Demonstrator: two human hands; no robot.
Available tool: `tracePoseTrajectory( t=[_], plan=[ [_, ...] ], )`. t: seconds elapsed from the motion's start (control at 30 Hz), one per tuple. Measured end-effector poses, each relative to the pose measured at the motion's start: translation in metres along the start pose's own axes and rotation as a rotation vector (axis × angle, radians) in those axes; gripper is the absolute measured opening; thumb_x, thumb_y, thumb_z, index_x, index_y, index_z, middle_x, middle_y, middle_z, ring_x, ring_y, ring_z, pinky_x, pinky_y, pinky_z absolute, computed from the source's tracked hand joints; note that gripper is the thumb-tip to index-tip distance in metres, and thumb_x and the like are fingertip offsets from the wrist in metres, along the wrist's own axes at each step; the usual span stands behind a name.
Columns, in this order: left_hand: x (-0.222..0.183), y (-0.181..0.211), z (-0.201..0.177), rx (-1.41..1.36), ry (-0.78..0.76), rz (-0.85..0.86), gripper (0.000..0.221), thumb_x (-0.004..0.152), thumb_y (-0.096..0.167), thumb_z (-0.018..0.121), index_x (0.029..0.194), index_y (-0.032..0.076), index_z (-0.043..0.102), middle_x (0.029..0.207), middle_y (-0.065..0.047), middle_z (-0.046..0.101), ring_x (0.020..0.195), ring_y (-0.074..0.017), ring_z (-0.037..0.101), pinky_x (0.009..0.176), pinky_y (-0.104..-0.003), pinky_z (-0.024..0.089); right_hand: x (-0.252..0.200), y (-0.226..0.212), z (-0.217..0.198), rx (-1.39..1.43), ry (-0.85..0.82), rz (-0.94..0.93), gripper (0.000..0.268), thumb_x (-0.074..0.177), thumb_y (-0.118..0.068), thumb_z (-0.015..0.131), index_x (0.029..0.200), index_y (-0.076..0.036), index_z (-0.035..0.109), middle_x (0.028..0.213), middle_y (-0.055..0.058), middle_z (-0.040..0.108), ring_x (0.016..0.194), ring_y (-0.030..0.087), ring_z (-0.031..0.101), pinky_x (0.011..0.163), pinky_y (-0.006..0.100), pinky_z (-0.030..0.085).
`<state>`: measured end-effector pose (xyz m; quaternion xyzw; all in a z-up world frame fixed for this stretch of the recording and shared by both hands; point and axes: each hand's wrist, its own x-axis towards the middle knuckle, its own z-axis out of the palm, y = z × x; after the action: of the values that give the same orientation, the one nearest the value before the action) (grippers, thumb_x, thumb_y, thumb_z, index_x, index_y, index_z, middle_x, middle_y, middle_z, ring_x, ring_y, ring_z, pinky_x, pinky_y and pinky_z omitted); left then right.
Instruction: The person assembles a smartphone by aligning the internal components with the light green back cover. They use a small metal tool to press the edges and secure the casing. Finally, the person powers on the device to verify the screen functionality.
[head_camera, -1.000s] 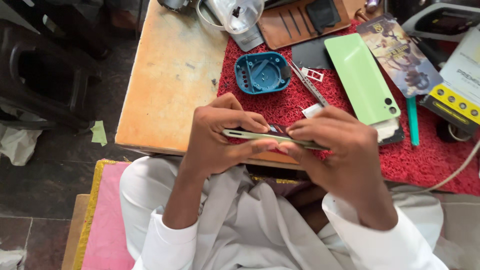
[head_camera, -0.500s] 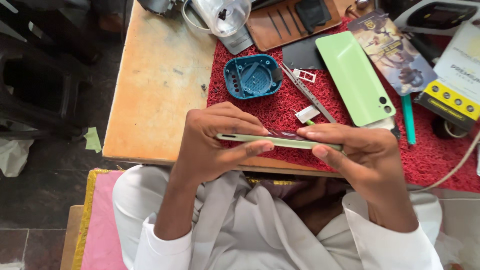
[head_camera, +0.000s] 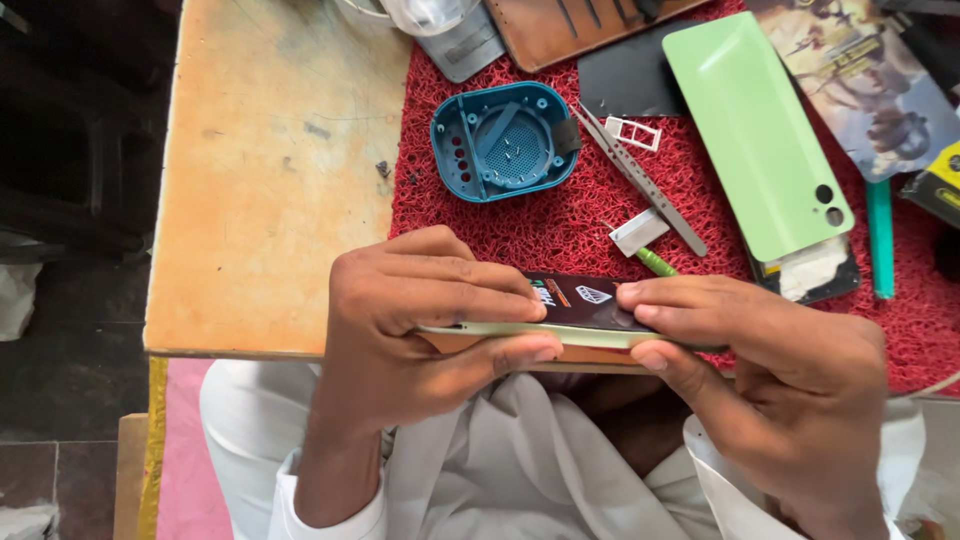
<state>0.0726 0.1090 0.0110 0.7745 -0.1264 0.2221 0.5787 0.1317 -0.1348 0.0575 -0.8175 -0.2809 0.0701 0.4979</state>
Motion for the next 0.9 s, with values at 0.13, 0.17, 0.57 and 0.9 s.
tracePoseTrajectory(
  t=[0.13,0.17,0.57,0.9],
  plan=[
    [0.001,-0.001,0.001,0.01,0.001,0.007,0.027,0.075,0.017,0.096,0.095,0.009,0.079,0.093,-0.003,0.078,0.069,-0.0112,0.063,0.062,-0.022,0.051,0.004,-0.003,0.003,-0.063,0.01,-0.093,0.022,0.08,0.003,0.079,0.1,0.006,0.069,0.107,0.019,0.075,0.103,0.025,0.077,0.087,0.03,0.061],
    [0.002,-0.001,0.0,0.019,-0.003,0.014,0.027,0.075,0.017,0.096,0.095,0.01,0.079,0.094,-0.003,0.078,0.067,-0.0102,0.063,0.062,-0.022,0.051,0.006,-0.004,0.003,-0.103,0.015,-0.119,0.023,0.081,0.002,0.08,0.1,0.005,0.069,0.106,0.019,0.075,0.103,0.025,0.078,0.087,0.03,0.061],
    [0.016,0.016,0.005,0.109,0.043,-0.13,0.029,0.063,0.021,0.095,0.076,0.006,0.074,0.077,-0.006,0.075,0.059,-0.0131,0.064,0.054,-0.027,0.047,0.014,0.005,0.003,-0.055,-0.047,-0.12,0.026,0.076,-0.001,0.083,0.095,0.005,0.067,0.099,0.019,0.074,0.084,0.02,0.071,0.063,0.021,0.056],
    [0.032,0.038,0.002,0.238,-0.086,-0.185,0.028,0.072,0.026,0.09,0.08,0.007,0.073,0.079,-0.003,0.075,0.071,-0.0178,0.07,0.067,-0.031,0.053,0.016,0.009,-0.006,0.06,-0.168,0.027,0.024,0.082,-0.004,0.078,0.103,0.005,0.07,0.111,0.016,0.074,0.108,0.024,0.069,0.093,0.033,0.056]
  ],
)
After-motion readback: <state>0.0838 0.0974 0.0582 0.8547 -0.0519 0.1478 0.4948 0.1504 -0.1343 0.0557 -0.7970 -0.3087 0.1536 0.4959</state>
